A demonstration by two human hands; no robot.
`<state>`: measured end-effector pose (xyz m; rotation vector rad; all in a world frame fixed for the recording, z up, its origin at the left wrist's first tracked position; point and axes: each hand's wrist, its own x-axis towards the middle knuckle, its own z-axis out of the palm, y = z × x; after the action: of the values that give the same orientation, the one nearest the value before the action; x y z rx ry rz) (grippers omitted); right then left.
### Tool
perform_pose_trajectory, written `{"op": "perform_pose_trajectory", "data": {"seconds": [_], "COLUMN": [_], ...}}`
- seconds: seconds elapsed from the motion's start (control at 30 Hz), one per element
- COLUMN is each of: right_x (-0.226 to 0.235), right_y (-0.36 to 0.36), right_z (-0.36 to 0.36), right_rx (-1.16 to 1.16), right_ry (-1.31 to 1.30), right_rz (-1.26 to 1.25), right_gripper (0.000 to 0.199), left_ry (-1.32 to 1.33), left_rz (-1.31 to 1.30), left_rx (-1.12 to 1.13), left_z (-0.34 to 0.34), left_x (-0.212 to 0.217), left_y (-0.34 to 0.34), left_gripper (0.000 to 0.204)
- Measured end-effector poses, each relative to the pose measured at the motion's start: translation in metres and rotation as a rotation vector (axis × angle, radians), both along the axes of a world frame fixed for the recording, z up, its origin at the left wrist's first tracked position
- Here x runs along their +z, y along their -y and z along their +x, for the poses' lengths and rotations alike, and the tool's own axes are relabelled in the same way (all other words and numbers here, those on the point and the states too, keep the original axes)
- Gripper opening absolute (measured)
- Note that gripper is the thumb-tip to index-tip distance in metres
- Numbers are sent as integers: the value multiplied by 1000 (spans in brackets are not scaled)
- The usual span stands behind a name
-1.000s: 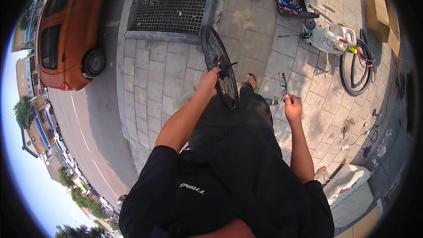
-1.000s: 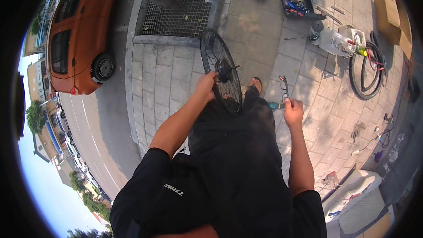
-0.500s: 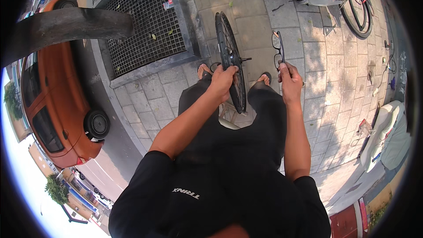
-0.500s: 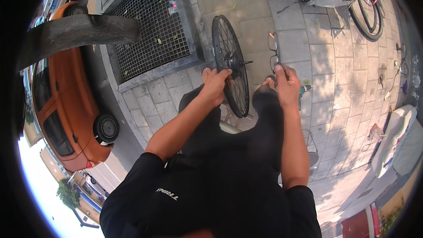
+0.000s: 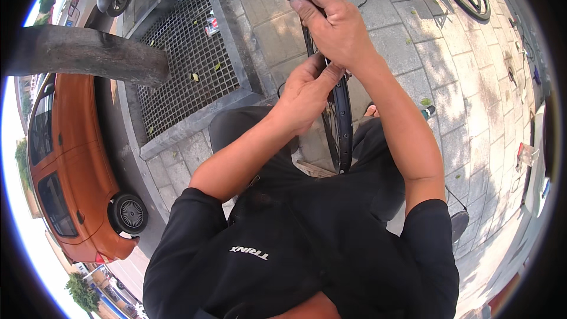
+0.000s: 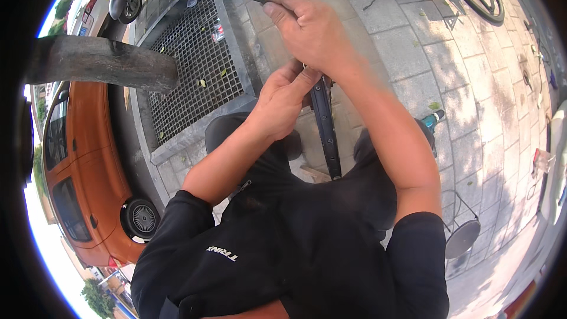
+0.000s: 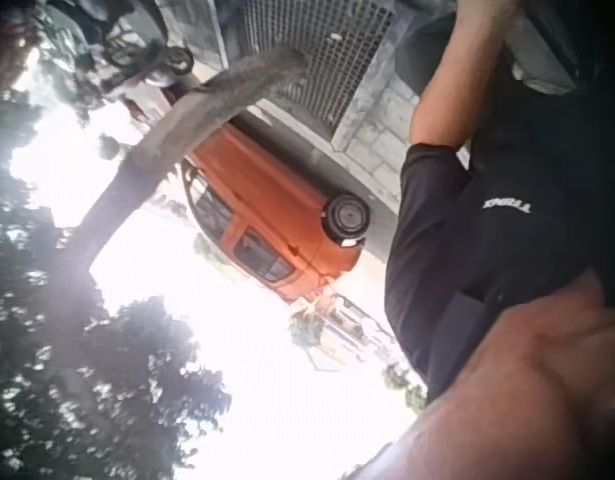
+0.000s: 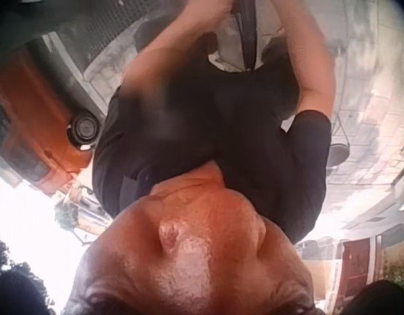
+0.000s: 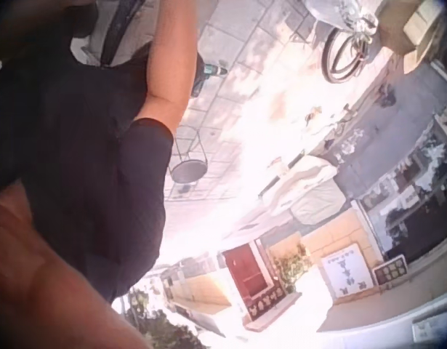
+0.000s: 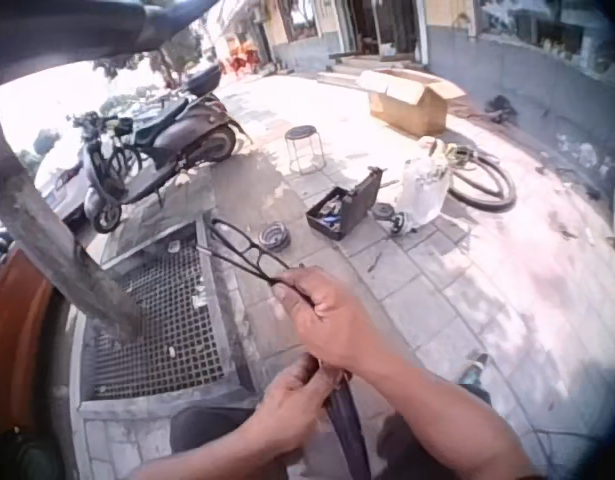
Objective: The person assembles a bicycle wheel by inserting spokes into the rim and hub, then tightening them using a manual screwdriver and a cordless drill. The person briefly removes and adjusts their glasses during the process.
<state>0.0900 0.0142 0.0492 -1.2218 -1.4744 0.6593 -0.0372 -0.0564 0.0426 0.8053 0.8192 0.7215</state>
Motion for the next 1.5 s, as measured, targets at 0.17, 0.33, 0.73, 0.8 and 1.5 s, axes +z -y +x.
{"op": "perform_pose_trajectory", "data": {"seconds": [0.17, 0.33, 0.73, 0.8, 1.5], "right_x": [-6, -4, -7, -6, -8], "right_y": [20, 30, 39, 39, 31], "right_z": [8, 8, 8, 8, 9], "right_rx": [-56, -117, -80, -83, -102], "right_ry": [410, 399, 437, 440, 475], "right_rz": [138, 119, 149, 137, 208], "right_gripper": [29, 32, 31, 32, 31], "left_ry": [-374, 2, -107, -133, 785], "left_rz": [770, 481, 936, 975, 1888], "left_rx": [-300, -931, -957, -988, -76], "left_z": [-60, -162, -174, -166, 23], "left_x": [28, 54, 100, 106, 210], "left_y": [94, 188, 221, 215, 275], "left_gripper": [55, 48, 53, 54, 24]}}
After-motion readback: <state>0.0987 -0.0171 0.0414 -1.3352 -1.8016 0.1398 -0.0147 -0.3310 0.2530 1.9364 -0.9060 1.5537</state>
